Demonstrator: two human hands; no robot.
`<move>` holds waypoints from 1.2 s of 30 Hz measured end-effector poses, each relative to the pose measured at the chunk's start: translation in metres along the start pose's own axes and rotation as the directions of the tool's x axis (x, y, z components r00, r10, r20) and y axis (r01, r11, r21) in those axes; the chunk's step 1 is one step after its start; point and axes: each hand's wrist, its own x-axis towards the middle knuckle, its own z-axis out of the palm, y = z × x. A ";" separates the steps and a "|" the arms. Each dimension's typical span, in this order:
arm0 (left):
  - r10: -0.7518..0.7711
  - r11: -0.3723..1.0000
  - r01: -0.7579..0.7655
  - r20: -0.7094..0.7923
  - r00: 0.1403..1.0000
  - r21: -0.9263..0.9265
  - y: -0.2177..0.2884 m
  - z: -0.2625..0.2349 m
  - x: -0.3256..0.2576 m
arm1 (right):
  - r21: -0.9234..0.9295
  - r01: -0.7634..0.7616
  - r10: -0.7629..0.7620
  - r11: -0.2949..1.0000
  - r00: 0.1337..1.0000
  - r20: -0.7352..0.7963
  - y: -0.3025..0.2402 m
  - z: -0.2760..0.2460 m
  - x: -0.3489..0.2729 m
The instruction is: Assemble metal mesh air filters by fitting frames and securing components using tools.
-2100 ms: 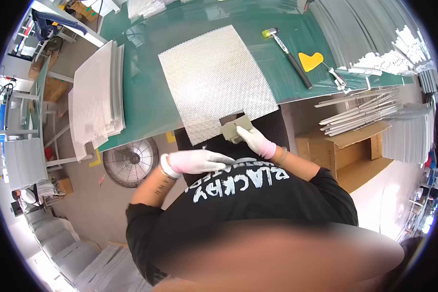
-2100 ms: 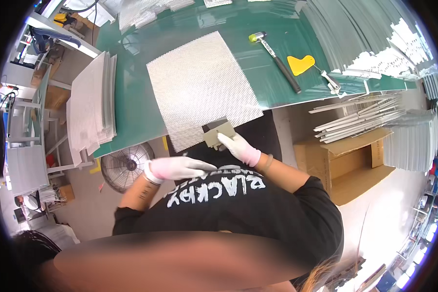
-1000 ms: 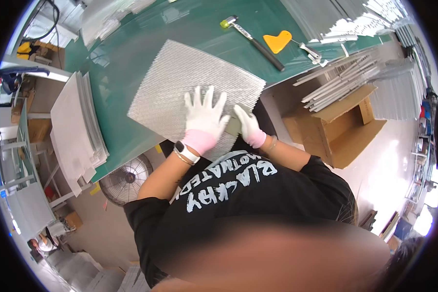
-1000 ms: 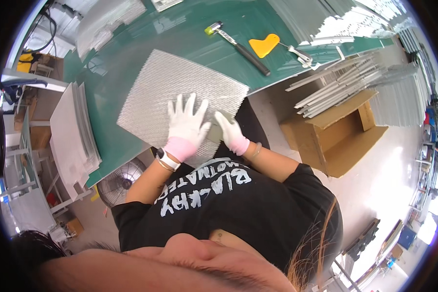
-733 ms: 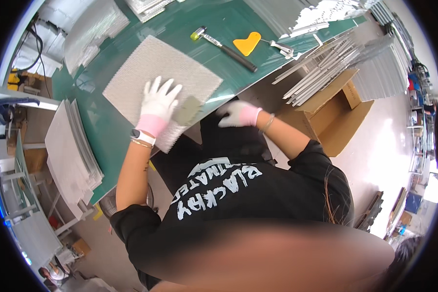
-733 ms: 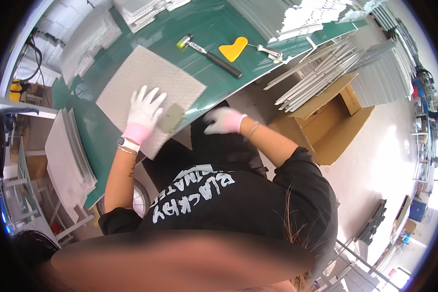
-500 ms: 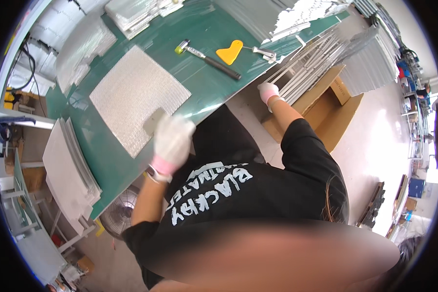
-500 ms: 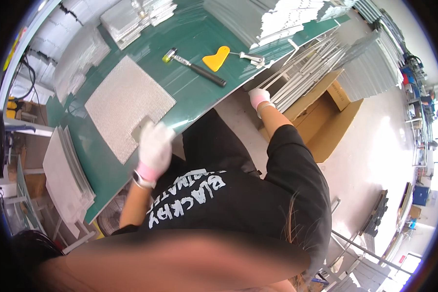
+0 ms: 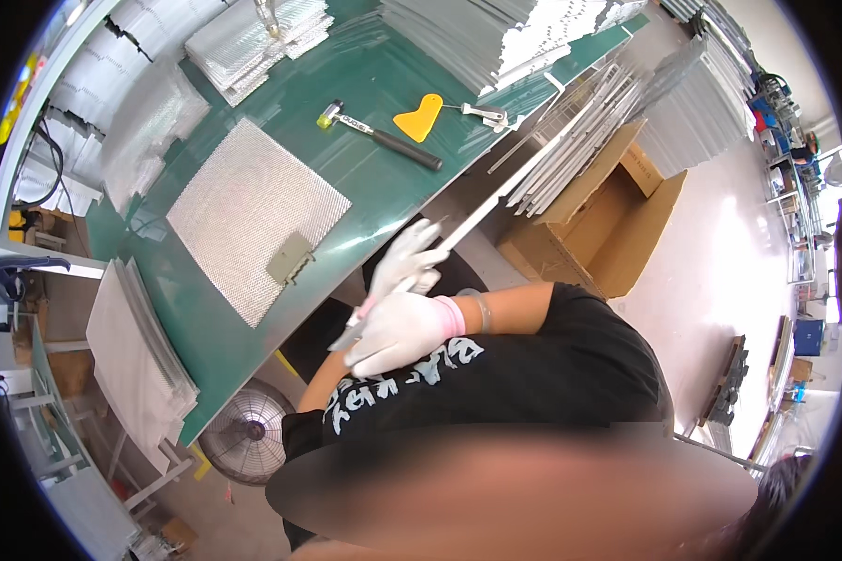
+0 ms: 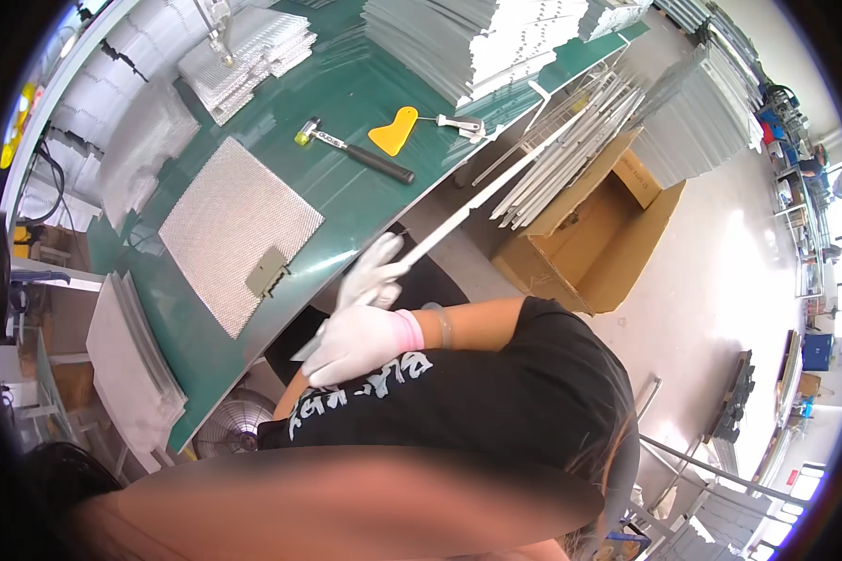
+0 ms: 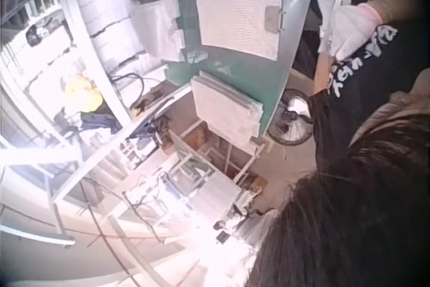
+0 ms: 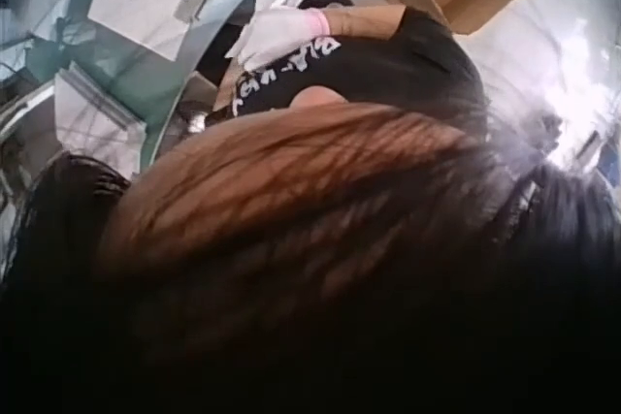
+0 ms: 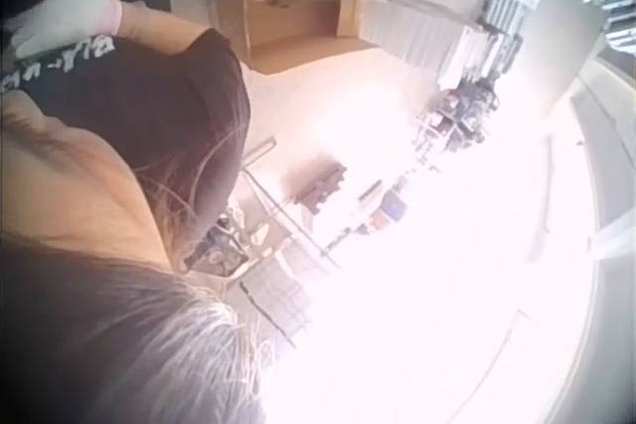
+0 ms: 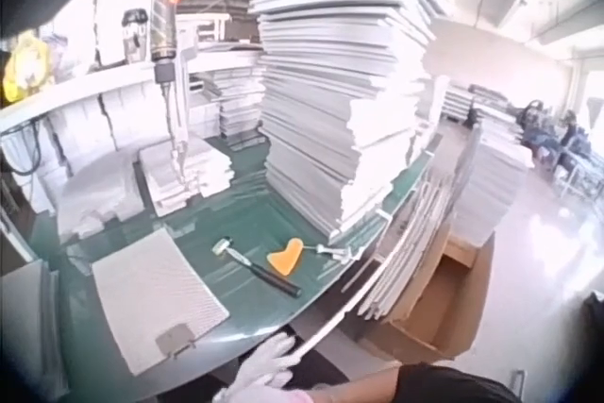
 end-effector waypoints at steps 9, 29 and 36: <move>0.151 0.970 0.119 -0.911 0.384 0.211 0.154 -0.185 -0.096 | 0.841 0.477 0.960 0.256 -0.226 -0.164 0.065 -0.084 -0.141; -0.193 0.548 0.778 -0.858 0.475 0.308 0.119 -0.072 -0.135 | 0.992 0.105 0.876 -0.070 0.482 0.011 0.181 -0.030 0.016; -0.872 0.423 0.326 -0.282 0.401 -0.846 0.092 -0.022 -0.084 | 0.955 -0.296 0.880 0.016 0.457 0.127 0.175 0.001 -0.024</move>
